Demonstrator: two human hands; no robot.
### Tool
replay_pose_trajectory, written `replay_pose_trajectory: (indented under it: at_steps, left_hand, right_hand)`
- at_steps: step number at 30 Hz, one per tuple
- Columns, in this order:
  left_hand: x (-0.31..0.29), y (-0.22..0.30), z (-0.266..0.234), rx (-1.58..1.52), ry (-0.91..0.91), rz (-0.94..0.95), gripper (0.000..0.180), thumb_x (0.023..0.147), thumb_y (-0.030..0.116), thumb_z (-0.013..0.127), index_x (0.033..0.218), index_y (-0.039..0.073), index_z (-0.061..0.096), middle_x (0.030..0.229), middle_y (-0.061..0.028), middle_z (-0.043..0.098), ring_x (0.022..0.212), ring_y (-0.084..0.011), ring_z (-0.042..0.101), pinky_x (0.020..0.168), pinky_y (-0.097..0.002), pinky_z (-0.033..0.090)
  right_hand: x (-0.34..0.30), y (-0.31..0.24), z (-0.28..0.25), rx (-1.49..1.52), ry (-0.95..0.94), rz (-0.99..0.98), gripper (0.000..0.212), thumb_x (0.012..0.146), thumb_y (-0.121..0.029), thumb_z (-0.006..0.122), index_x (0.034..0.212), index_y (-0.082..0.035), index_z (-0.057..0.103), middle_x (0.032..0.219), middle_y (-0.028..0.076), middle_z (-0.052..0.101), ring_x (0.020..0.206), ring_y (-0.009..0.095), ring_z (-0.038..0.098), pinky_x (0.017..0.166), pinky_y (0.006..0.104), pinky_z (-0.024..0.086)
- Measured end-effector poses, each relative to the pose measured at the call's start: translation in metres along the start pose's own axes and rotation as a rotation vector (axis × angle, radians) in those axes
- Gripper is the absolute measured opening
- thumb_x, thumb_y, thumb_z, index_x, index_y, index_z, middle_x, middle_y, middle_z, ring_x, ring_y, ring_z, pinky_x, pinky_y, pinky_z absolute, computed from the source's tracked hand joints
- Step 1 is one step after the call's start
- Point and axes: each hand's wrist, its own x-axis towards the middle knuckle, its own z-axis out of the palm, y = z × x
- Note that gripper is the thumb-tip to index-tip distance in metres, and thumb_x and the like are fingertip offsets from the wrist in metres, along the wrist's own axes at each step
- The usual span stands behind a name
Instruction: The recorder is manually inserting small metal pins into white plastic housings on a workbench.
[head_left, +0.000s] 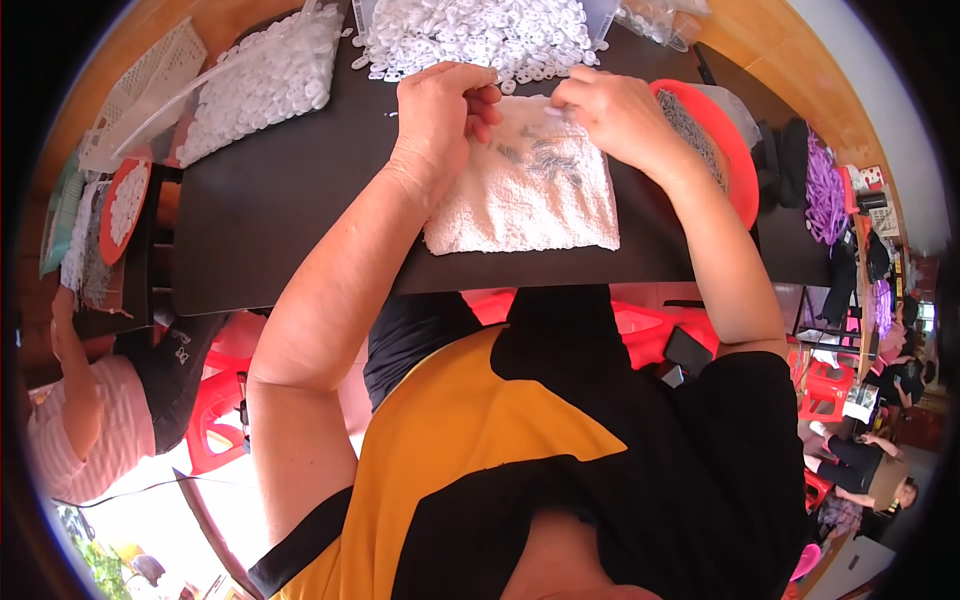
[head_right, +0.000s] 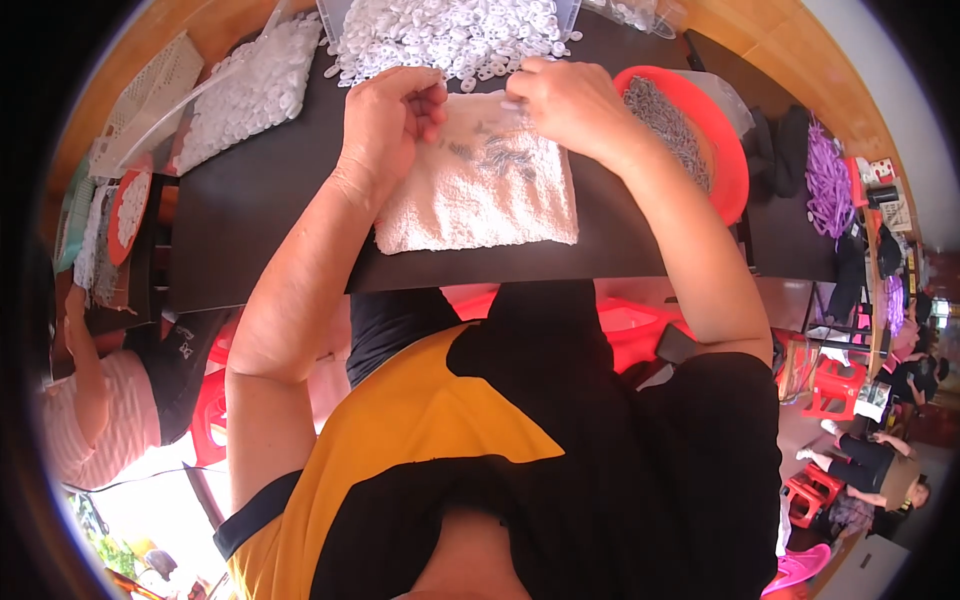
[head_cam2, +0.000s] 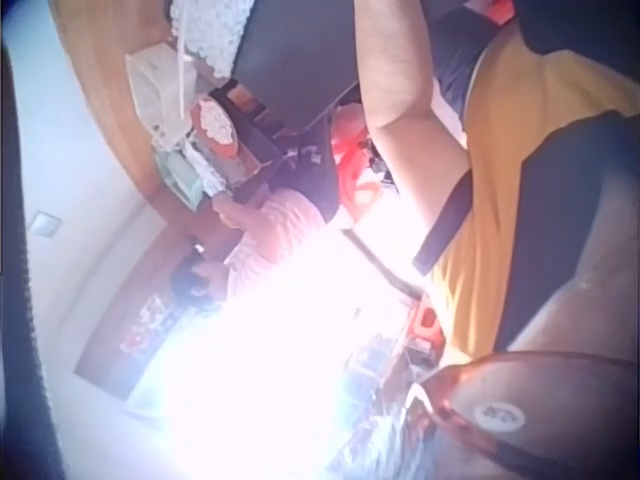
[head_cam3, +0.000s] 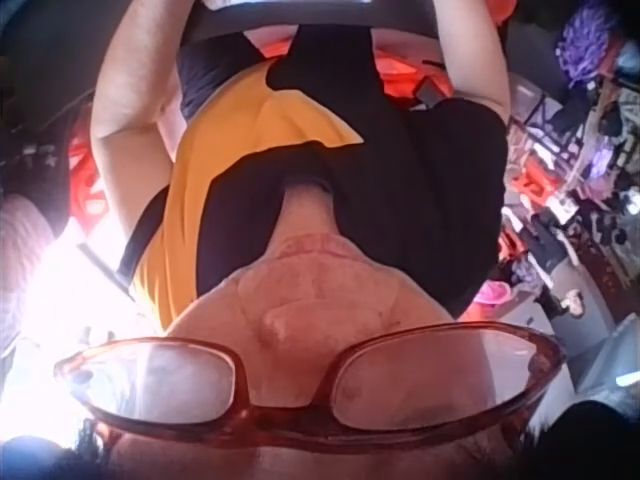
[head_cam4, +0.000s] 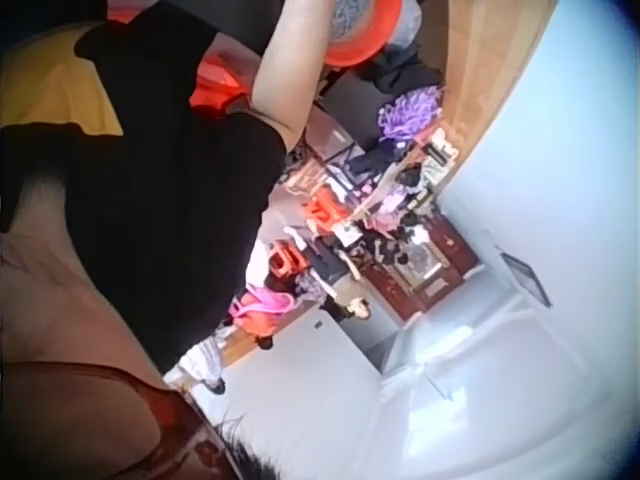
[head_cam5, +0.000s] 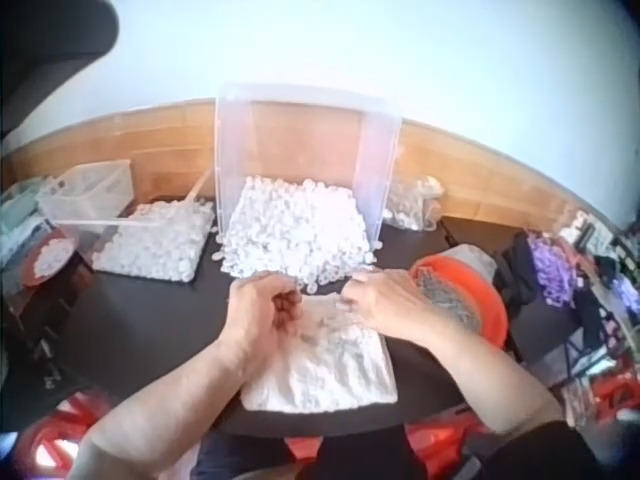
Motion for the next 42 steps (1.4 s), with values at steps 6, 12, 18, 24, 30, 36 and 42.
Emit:
replay_pose_trajectory:
  at_steps: [6,12,18,24,30,36,42]
  left_hand:
    - [-0.003,0.003,0.002,0.032,0.007,-0.012,0.011,0.084,0.008,0.062,0.083,-0.003,0.062,0.075,-0.0094,0.061,0.060,-0.0169,0.055,0.050,-0.0295,0.040]
    - [-0.001,0.001,0.002,0.018,-0.013,0.005,0.010,0.084,0.007,0.062,0.083,-0.004,0.062,0.075,-0.0098,0.061,0.059,-0.0171,0.055,0.049,-0.0293,0.040]
    - [-0.001,0.001,0.002,0.026,-0.026,0.014,0.010,0.084,0.006,0.062,0.082,-0.004,0.062,0.074,-0.0099,0.061,0.057,-0.0168,0.055,0.048,-0.0290,0.040]
    - [-0.001,0.001,0.001,0.043,-0.042,0.020,0.010,0.084,0.006,0.062,0.082,-0.003,0.063,0.073,-0.0096,0.061,0.057,-0.0163,0.055,0.048,-0.0285,0.040]
    - [-0.002,0.000,0.001,0.044,-0.021,0.013,0.010,0.084,0.006,0.062,0.083,-0.004,0.063,0.074,-0.0098,0.061,0.057,-0.0166,0.055,0.048,-0.0287,0.041]
    - [0.000,-0.001,0.000,0.037,-0.036,0.016,0.010,0.084,0.006,0.062,0.084,-0.003,0.064,0.074,-0.0099,0.062,0.057,-0.0168,0.056,0.048,-0.0289,0.042]
    - [-0.002,0.003,0.001,0.051,-0.033,0.003,0.010,0.084,0.006,0.062,0.083,-0.004,0.063,0.074,-0.0099,0.061,0.058,-0.0169,0.056,0.048,-0.0290,0.042]
  right_hand:
    - [0.003,0.005,-0.004,0.005,0.042,0.047,0.015,0.082,-0.010,0.057,0.090,-0.009,0.069,0.091,0.008,0.066,0.082,0.031,0.065,0.070,0.0445,0.050]
    - [0.004,-0.008,0.002,-0.022,-0.018,0.032,0.010,0.083,-0.012,0.059,0.086,-0.009,0.068,0.088,0.007,0.065,0.084,0.030,0.065,0.071,0.0446,0.050]
    - [0.000,-0.010,0.002,-0.044,0.013,0.015,0.008,0.079,-0.010,0.063,0.087,-0.008,0.065,0.089,0.006,0.065,0.091,0.028,0.063,0.078,0.0417,0.048]
    - [0.006,-0.014,-0.017,-0.284,-0.002,-0.066,0.014,0.075,-0.007,0.064,0.088,-0.005,0.065,0.088,0.008,0.066,0.097,0.026,0.062,0.086,0.0403,0.045]
    - [0.016,-0.025,-0.004,-0.296,-0.113,-0.203,0.016,0.071,-0.006,0.067,0.086,-0.005,0.067,0.088,0.008,0.065,0.099,0.026,0.061,0.088,0.0391,0.045]
    - [0.012,-0.023,0.005,-0.155,-0.016,-0.095,0.014,0.073,-0.007,0.066,0.086,-0.005,0.067,0.094,0.009,0.065,0.102,0.027,0.060,0.088,0.0400,0.044]
    - [0.004,-0.025,0.009,-0.159,0.046,0.142,0.008,0.080,-0.011,0.064,0.085,-0.006,0.068,0.094,0.008,0.066,0.101,0.028,0.060,0.085,0.0427,0.043]
